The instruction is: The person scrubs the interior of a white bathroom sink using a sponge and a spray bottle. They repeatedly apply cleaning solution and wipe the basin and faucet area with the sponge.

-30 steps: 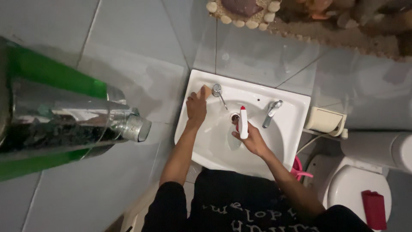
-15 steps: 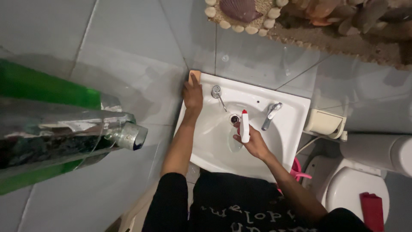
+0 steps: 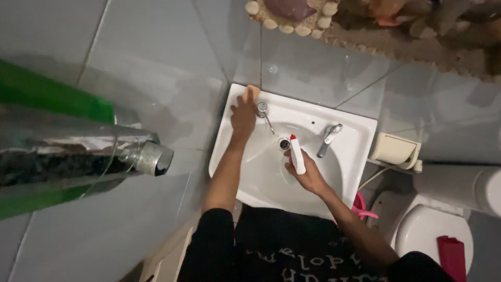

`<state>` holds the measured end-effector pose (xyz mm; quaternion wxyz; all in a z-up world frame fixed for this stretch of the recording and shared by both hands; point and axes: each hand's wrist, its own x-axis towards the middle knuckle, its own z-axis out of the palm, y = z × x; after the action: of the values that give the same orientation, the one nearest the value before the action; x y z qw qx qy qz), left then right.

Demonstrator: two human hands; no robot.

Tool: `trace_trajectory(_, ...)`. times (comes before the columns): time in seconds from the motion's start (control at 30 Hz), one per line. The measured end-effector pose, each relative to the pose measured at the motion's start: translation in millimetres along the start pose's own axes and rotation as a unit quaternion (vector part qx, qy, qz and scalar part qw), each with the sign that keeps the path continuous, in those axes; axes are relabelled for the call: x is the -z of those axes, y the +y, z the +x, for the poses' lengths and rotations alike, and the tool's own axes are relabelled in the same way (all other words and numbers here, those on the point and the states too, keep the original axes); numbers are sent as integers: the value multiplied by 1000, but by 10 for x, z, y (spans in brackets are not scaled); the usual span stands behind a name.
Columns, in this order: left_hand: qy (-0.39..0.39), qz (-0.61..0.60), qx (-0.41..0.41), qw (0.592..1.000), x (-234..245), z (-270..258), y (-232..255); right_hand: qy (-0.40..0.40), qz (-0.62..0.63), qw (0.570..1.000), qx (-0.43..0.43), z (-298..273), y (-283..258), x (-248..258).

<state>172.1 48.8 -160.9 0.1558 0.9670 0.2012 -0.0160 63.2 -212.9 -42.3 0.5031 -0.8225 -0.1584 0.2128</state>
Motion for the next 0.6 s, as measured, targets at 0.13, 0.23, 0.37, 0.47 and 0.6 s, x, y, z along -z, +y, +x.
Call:
trace_trajectory(0.13, 45, 51, -18, 997, -249, -9, -101, 20, 1, 1000, 5, -15, 67, -61)
trace_trajectory(0.23, 81, 54, 9, 995, -431, 211, -308, 28, 32, 999, 32, -29, 106, -61)
trace_trajectory(0.37, 158, 16, -2, 987, -530, 289, -500, 26, 38, 999, 20, -11, 169, -28)
trace_trajectory(0.47, 131, 4, -6, 991, -478, 168, -465, 12, 29, 999, 16, -57, 182, -30)
trace_trajectory(0.6, 90, 1, -52, 995, -318, 46, -250, 3, 44, 998, 37, -39, 191, 10)
